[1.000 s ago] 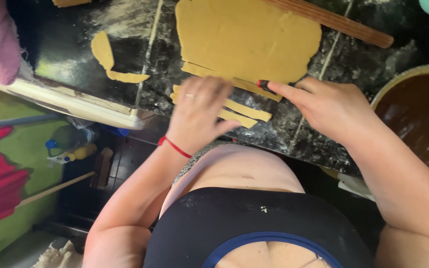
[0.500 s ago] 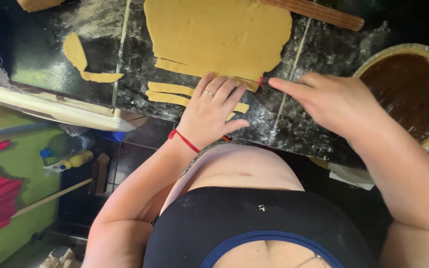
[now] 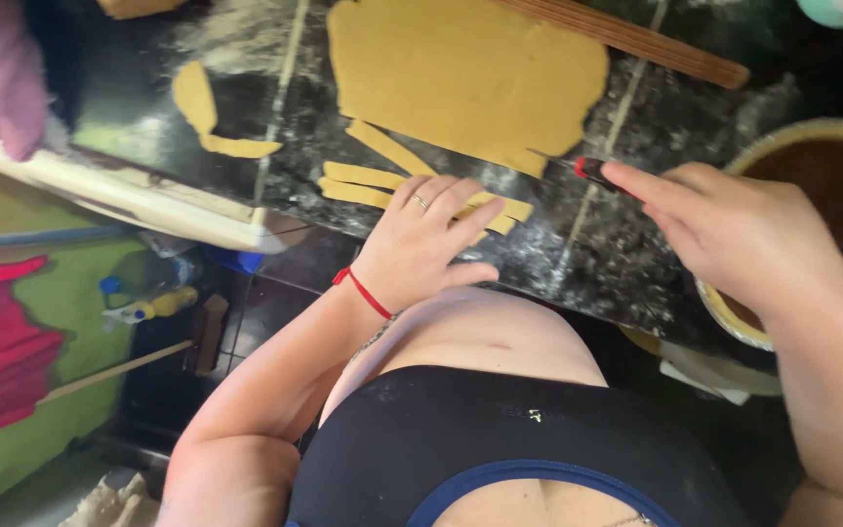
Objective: Creating a lattice crust on a pie by cutting dough strips and arranging them over the filling.
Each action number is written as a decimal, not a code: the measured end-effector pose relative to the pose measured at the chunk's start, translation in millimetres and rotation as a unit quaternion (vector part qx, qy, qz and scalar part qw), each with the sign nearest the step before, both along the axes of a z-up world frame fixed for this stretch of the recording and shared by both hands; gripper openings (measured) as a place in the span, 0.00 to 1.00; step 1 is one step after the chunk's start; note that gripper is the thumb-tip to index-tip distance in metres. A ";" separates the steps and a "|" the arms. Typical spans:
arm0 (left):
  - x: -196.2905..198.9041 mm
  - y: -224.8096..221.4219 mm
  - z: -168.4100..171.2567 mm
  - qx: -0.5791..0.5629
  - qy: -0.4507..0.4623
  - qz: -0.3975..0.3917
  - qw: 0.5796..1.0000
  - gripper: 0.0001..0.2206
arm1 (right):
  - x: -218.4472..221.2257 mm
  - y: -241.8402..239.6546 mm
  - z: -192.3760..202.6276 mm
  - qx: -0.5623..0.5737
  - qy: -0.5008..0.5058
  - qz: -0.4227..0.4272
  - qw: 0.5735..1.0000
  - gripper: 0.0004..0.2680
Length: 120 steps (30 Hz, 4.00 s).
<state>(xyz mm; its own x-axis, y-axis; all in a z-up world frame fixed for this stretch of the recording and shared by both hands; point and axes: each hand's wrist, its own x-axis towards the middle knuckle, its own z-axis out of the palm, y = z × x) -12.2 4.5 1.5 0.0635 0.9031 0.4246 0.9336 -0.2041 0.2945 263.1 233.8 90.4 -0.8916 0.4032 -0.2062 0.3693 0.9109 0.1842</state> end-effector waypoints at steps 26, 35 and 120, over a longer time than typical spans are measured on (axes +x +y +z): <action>-96.4 -12.0 -9.1 -0.048 0.022 0.119 0.992 0.43 | -197.1 -20.3 -50.4 -0.084 0.132 0.155 0.975 0.20; -93.9 -9.9 -2.9 -0.032 0.025 0.122 0.992 0.43 | -144.7 -10.5 -29.4 -0.050 0.000 0.117 0.992 0.26; -100.8 4.4 -9.5 -0.067 0.046 0.134 0.988 0.39 | -164.6 14.7 -45.5 -0.086 0.140 0.151 0.975 0.20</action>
